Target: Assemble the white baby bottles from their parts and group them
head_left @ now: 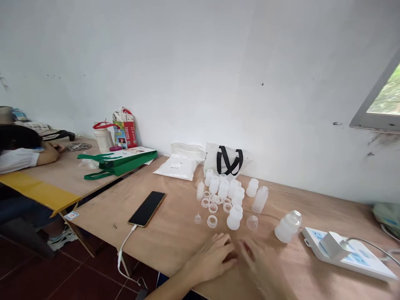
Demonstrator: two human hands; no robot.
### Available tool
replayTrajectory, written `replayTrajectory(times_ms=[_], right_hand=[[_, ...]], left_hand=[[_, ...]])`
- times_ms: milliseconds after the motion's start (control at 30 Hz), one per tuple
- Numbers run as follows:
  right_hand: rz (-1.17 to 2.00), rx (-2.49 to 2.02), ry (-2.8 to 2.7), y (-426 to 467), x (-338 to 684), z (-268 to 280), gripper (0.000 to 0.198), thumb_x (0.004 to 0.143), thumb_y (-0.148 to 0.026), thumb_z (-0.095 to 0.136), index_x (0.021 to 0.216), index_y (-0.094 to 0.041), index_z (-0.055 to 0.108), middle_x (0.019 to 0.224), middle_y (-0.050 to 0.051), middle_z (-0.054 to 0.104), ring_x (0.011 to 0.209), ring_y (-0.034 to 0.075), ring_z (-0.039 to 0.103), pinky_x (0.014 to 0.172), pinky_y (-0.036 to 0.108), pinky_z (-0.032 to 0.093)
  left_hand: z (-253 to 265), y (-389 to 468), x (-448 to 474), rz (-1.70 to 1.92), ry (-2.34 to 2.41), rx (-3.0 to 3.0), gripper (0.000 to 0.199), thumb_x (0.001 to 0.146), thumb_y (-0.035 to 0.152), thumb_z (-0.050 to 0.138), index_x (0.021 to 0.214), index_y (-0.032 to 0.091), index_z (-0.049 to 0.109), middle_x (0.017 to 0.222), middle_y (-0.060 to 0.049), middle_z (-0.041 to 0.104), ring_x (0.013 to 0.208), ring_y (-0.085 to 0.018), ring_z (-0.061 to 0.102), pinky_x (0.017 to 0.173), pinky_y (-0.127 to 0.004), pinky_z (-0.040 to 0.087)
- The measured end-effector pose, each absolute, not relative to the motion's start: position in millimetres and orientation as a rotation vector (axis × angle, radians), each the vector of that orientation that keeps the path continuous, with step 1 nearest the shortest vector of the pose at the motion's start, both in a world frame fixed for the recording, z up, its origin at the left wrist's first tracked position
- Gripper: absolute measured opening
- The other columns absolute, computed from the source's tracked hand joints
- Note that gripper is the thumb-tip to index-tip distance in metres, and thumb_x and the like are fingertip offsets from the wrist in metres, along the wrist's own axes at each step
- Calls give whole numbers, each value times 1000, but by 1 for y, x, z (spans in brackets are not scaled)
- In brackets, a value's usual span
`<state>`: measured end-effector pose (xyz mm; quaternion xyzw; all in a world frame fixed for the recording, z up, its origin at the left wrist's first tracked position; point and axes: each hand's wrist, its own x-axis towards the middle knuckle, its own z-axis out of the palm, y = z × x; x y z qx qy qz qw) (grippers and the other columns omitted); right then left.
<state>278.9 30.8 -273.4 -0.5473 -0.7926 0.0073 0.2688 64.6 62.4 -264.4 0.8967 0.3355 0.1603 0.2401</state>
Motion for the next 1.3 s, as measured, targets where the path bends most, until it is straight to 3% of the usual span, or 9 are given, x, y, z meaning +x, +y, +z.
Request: replayTrajectory(times_ms=[167, 300, 533, 833, 1000, 1300], right_hand=[[-87, -1480, -2227, 29, 255, -299, 26, 106, -34, 36, 93, -26, 58, 80, -3, 71, 66, 20, 72, 53, 29, 42], [-163, -1471, -2219, 27, 257, -305, 33, 108, -35, 30, 94, -26, 58, 84, -2, 71, 65, 19, 72, 51, 29, 43], [-168, -1427, -2270, 21, 268, -314, 30, 109, -36, 33, 107, -25, 61, 102, 3, 73, 84, 19, 75, 66, 26, 54], [-197, -1403, -2305, 22, 271, -317, 18, 106, -27, 42, 108, -25, 59, 100, 1, 71, 84, 18, 74, 66, 27, 53], [-322, -1361, -2217, 20, 265, -316, 23, 107, -28, 36, 105, -24, 58, 93, 2, 71, 76, 19, 72, 63, 29, 50], [-211, -1415, -2239, 20, 265, -319, 24, 108, -31, 34, 107, -26, 57, 96, 1, 70, 81, 21, 72, 65, 32, 50]], left_hand=[[-265, 65, 61, 467, 1174, 2362, 8, 100, 25, 56, 101, 19, 59, 105, -2, 67, 103, -21, 61, 93, -32, 43], [-264, 66, 64, 474, 1226, 2357, 7, 99, 24, 56, 103, 20, 60, 106, -1, 69, 102, -21, 63, 92, -31, 43], [-268, 61, 63, 525, 1199, 2433, 6, 98, 24, 58, 103, 21, 59, 108, -1, 68, 103, -21, 62, 95, -32, 41], [-273, 64, 63, 511, 1193, 2461, 7, 98, 21, 57, 104, 21, 60, 108, -1, 67, 104, -20, 61, 94, -32, 41], [-269, 62, 63, 484, 1190, 2454, 8, 99, 21, 54, 106, 22, 59, 110, 0, 66, 105, -19, 60, 94, -32, 42], [-272, 65, 63, 466, 1193, 2455, 7, 100, 23, 54, 105, 22, 58, 109, 0, 66, 107, -20, 60, 94, -33, 41]])
